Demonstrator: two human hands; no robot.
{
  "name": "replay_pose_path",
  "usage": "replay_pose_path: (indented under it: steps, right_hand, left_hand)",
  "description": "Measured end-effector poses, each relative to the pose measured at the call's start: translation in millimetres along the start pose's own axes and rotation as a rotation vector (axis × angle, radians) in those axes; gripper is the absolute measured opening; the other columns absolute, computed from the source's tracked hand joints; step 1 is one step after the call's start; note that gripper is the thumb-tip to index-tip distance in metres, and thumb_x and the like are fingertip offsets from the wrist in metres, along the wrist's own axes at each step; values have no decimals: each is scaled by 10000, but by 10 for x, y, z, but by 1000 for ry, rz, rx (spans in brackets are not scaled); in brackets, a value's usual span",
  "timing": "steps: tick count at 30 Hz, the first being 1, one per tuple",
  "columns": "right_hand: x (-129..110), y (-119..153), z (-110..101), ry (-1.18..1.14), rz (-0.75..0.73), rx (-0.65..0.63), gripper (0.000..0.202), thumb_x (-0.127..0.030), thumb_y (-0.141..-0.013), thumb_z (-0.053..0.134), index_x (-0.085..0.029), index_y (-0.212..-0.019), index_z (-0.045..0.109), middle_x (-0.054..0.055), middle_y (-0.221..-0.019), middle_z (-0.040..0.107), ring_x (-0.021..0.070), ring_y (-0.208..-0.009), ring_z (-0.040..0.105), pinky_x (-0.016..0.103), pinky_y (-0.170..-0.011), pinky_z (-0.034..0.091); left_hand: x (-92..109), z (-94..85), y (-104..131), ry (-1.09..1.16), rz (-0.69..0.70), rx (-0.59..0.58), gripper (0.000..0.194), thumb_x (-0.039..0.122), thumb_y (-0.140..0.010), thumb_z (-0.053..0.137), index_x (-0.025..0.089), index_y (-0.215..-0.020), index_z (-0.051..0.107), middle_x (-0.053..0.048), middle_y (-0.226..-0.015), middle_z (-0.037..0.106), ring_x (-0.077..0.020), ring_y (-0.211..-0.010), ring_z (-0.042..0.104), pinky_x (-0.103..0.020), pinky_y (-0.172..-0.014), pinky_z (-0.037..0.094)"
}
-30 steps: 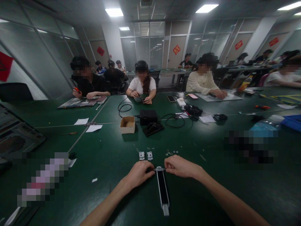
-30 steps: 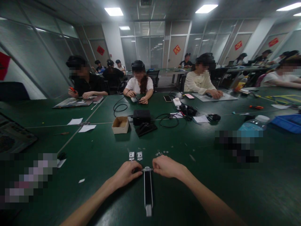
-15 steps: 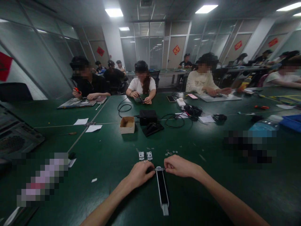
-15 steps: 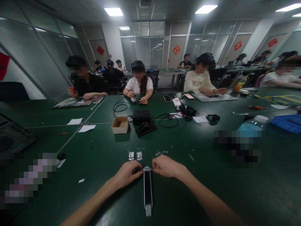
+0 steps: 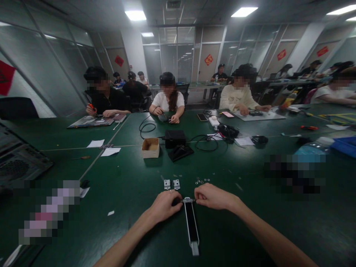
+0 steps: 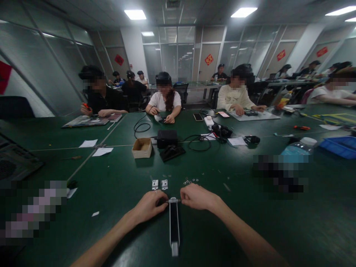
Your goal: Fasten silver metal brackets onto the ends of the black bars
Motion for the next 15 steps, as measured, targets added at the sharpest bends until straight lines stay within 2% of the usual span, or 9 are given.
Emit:
replay_pose_path:
  steps: [5,9,11,15]
  right_hand:
    - [104,16,-68,25,19,24,117,-242,-848,549,-178,-893,637,22,-808,630,153,-729,577,244,-623,412]
    - [247,-16,-110,133,86,176,203,-225,-882,489,-184,-1016,636,70,-952,619,195,-877,577,297,-738,433]
    - [318,-58,-88,183,92,231,254,-210,-892,469,-185,-1092,623,90,-1018,601,215,-957,558,322,-797,431]
    - [413,-164,15,236,59,264,307,-224,-904,459,-203,-1178,595,92,-1078,575,221,-1008,534,330,-831,432]
  left_hand:
    - [-19,-52,0,1,-11,-30,187,281,-839,576,208,-996,645,-18,-947,664,-178,-820,604,-255,-713,444]
    - [-35,-95,4,12,-26,-34,197,295,-837,581,208,-1003,643,-19,-968,665,-181,-828,606,-255,-705,443]
    - [-34,-111,6,10,-26,-32,202,298,-833,586,209,-1005,642,-18,-967,665,-180,-820,606,-258,-709,445]
    - [-22,-117,7,2,-30,-28,203,288,-819,593,211,-1001,642,-15,-956,668,-178,-811,605,-262,-728,448]
Point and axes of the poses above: each hand's wrist, its own y-axis away from the middle knuckle, its own z-axis out of the palm, x = y × z, the point moved 1 cm from there along -y, towards the middle knuckle
